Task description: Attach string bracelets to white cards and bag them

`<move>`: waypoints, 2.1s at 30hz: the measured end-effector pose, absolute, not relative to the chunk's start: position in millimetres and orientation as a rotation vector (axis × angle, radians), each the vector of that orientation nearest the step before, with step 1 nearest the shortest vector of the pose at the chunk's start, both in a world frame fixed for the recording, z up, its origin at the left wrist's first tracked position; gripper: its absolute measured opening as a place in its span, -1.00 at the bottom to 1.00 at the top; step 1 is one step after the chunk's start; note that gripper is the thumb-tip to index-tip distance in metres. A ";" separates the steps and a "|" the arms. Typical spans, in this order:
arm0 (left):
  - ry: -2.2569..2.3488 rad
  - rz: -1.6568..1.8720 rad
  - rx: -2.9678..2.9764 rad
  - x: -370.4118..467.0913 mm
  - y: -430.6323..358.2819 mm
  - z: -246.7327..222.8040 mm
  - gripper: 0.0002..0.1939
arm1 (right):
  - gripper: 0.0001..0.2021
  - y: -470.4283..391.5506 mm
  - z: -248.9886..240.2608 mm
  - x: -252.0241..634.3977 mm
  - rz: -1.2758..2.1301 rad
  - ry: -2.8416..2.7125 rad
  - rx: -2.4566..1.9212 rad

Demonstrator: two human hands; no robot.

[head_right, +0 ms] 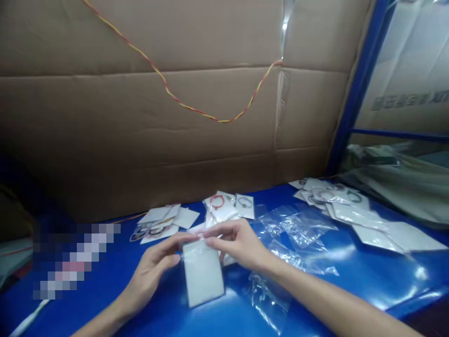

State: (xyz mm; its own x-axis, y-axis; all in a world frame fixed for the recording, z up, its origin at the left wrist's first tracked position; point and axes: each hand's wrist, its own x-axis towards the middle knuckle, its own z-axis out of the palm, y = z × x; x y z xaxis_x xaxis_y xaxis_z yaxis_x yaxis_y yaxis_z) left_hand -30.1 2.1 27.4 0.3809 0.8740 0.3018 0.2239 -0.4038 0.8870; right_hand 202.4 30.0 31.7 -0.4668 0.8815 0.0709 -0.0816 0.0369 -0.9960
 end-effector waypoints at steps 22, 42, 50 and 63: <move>1.282 1.115 1.564 -22.1 0.9 15.1 -0.73 | -0.52 37.3 40.0 211.6 1.394 -1.512 -0.957; 1.019 0.943 1.699 -14.6 -5.9 15.0 -0.81 | -0.53 31.3 35.8 207.2 1.575 -1.507 -0.809; 0.979 0.963 1.718 -15.9 -4.5 12.4 -0.84 | -0.47 32.2 40.4 209.1 1.632 -1.403 -0.834; 0.938 0.974 1.743 -12.6 -9.1 15.9 -0.86 | -0.65 36.2 33.3 206.8 1.562 -1.460 -0.880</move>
